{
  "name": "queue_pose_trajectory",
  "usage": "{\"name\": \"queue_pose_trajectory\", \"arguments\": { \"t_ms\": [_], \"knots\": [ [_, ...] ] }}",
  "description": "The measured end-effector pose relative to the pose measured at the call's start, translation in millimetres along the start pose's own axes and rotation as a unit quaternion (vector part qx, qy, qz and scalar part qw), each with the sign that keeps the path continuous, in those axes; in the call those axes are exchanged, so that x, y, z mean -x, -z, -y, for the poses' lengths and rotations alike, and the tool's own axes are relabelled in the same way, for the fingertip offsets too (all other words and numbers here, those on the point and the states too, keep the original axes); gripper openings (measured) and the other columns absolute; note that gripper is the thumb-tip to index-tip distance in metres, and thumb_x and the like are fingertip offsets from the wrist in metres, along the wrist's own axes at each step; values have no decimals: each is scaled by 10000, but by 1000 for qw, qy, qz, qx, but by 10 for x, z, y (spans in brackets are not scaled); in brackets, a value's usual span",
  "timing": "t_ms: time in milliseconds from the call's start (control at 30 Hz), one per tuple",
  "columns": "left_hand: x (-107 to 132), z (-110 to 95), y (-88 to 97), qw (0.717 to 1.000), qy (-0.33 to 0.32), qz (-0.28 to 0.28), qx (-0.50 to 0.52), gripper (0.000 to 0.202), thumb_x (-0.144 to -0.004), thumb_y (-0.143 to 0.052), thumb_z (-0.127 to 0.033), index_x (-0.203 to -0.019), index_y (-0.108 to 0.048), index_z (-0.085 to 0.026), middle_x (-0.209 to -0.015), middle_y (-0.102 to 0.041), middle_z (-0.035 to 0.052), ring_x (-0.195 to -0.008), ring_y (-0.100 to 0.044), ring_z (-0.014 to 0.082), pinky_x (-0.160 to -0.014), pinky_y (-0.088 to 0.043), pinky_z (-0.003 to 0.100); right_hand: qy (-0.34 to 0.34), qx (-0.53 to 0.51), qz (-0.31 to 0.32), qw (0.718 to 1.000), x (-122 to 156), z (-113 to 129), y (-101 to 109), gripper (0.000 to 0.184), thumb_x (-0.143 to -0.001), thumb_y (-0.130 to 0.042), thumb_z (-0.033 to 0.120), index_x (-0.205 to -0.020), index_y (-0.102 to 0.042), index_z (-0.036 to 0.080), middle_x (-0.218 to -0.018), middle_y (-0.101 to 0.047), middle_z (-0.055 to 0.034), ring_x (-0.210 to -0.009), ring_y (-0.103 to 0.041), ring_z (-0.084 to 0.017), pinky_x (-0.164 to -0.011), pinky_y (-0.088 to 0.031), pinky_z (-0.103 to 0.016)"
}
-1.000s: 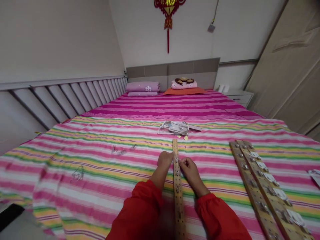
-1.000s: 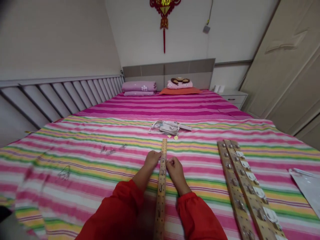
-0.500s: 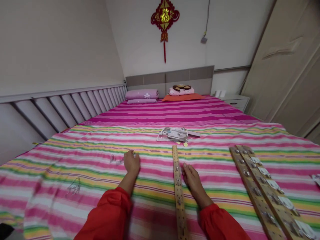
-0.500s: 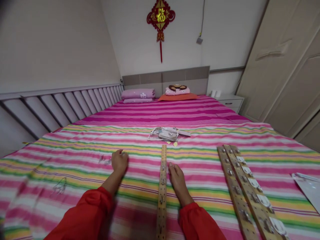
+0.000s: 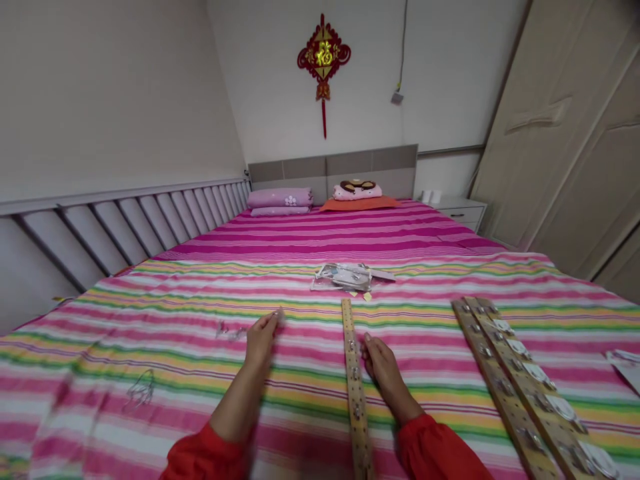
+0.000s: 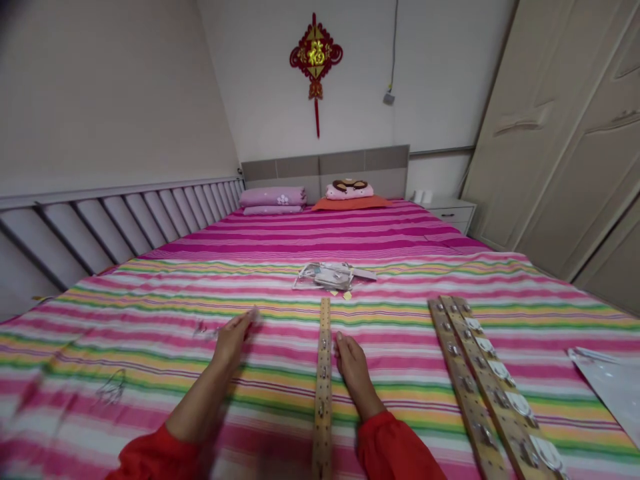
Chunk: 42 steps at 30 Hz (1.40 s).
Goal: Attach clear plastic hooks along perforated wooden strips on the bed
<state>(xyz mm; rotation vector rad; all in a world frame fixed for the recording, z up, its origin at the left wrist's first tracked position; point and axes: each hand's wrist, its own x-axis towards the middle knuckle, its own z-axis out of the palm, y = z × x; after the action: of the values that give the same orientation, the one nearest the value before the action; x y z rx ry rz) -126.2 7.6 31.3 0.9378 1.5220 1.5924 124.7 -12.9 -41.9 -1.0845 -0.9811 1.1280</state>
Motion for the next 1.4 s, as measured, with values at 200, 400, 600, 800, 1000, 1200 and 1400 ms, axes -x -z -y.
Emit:
{"name": "queue_pose_trajectory", "arguments": {
  "t_ms": [200,400,600,800,1000,1200,1400],
  "knots": [
    [743,-171,-156,919,268,88,274,76,-807,-587,-73,-814,-650,-115,-658,-701,36,-558,-650,84,-483,-483,142,-24,-40,-6,999,54,148,-2,499,-630,-624,678,-545,-481,207,-406,-407,83,-308,-266,-55,-327,-161,-217],
    [1201,-220,-258,908,285,119,284,79,-773,-630,-56,-818,-653,-116,-738,-721,45,-579,-656,81,-471,-483,134,-3,-38,5,999,325,381,-17,428,-618,-690,583,-562,-535,188,-459,-460,64,-362,-318,-58,-353,-211,-203],
    [1430,-333,-354,924,249,150,250,185,-610,-788,-131,-754,-672,-126,-691,-703,28,-570,-634,68,-466,-440,110,25,4,89,996,753,734,-133,374,-573,-758,430,-827,-639,182,-615,-542,45,-414,-370,-61,-398,-297,-204],
    [1611,-350,-356,943,205,147,217,300,-447,-867,-229,-643,-666,-124,-550,-639,-17,-484,-560,30,-426,-362,90,115,89,52,988,1037,912,-168,290,-583,-735,294,-821,-609,187,-633,-516,55,-424,-333,-57,-400,-264,-200],
    [1805,-410,-312,948,168,174,207,355,-391,-873,-293,-628,-672,-121,-545,-639,-7,-480,-536,32,-437,-335,107,144,103,45,983,1221,960,-137,185,-643,-689,323,-733,-601,187,-468,-373,96,-399,-298,-76,-396,-237,-210],
    [2005,-485,-272,973,68,187,118,283,-521,-810,-336,-684,-695,-136,-591,-664,19,-558,-583,97,-494,-370,171,144,87,48,985,1389,1034,-123,234,-708,-632,411,-709,-616,178,-513,-492,37,-423,-378,-102,-408,-277,-224],
    [2118,-557,-233,973,-28,221,63,278,-527,-798,-352,-674,-693,-141,-665,-691,46,-660,-622,164,-666,-466,264,100,37,33,994,1443,1157,-44,293,-654,-665,484,-614,-600,201,-480,-484,43,-382,-356,-93,-379,-261,-228]
  ]
}}
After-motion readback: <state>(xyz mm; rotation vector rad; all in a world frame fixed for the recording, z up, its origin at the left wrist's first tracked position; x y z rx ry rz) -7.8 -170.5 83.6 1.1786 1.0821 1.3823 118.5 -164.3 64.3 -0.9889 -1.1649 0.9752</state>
